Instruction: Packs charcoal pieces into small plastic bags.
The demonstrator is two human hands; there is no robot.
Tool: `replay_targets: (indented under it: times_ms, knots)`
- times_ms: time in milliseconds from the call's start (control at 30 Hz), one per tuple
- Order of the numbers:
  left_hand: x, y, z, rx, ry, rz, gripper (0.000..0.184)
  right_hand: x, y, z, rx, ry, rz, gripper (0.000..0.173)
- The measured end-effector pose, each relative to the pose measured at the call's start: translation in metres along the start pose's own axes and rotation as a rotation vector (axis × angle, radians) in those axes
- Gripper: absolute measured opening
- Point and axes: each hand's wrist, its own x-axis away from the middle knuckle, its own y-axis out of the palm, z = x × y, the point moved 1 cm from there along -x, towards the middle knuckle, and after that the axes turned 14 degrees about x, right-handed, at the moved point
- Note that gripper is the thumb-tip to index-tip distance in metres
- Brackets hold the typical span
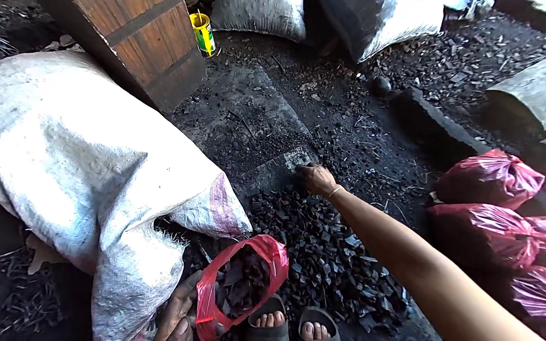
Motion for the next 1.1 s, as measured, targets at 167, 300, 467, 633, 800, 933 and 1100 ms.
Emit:
replay_targets:
  times_ms: [167,300,467,633,800,933,1100]
  knots:
    - [0.005,-0.001,-0.002,0.008,0.008,0.003,0.068,0.005,0.0,0.007,-0.074,-0.087,0.087,0.023]
    - [0.003,0.001,-0.002,-0.017,0.024,-0.019,0.067,0.017,-0.018,0.01,-0.206,-0.136,0.223,0.019]
    - [0.002,0.007,0.0,-0.044,0.074,0.052,0.074,0.075,-0.086,-0.033,-0.75,-0.33,0.235,0.022]
    - [-0.004,-0.001,0.017,0.04,0.108,0.143,0.077,0.135,-0.109,-0.128,-0.693,-1.01,0.095,0.021]
    - [-0.003,0.002,0.016,0.02,0.12,0.154,0.075,0.17,-0.085,-0.202,-0.36,-1.188,0.078,0.019]
    - [-0.002,0.001,0.015,0.017,0.119,0.163,0.074,0.171,-0.057,-0.228,-0.337,-1.117,-0.018,0.022]
    - [-0.003,0.003,0.016,0.034,0.099,0.161,0.074,0.178,-0.045,-0.234,-0.366,-1.126,-0.075,0.019]
